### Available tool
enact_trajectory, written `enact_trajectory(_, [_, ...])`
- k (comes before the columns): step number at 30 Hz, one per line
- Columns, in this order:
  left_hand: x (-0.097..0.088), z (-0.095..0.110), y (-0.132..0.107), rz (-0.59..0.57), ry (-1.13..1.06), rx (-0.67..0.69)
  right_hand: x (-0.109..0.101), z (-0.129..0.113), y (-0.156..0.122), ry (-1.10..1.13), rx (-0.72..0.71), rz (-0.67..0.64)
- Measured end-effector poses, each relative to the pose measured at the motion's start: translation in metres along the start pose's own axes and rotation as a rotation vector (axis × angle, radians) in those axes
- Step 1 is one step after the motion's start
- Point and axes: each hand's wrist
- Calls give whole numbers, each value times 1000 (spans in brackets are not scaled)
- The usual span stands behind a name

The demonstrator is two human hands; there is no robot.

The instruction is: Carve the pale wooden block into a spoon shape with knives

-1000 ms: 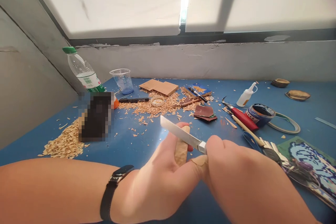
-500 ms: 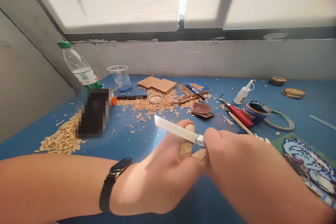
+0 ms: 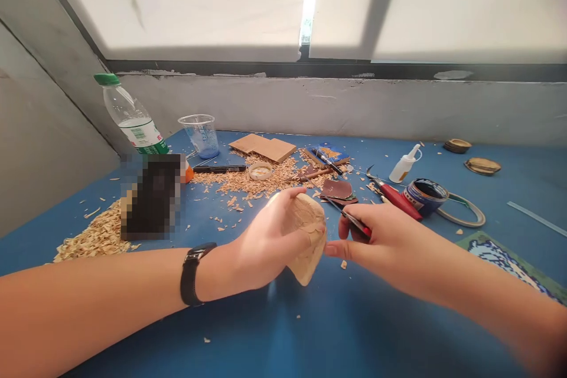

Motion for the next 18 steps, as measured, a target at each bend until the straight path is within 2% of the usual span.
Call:
enact_trajectory(3, [1,-3,6,37,-48,-94,-4,4,4,111,35,-61])
enact_trajectory(7, [0,-1,12,17,-105,-146,-6,6,9,158,72,-50])
enact_trajectory(18, [1,-6,16,-7,-166,-161,-2,11,16,215,133,-81])
Point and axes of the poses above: each hand's wrist, its own y-axis towards the middle knuckle, its own x-axis out of the palm, z = x × y, and after that the axes turned 7 degrees about z, right-handed
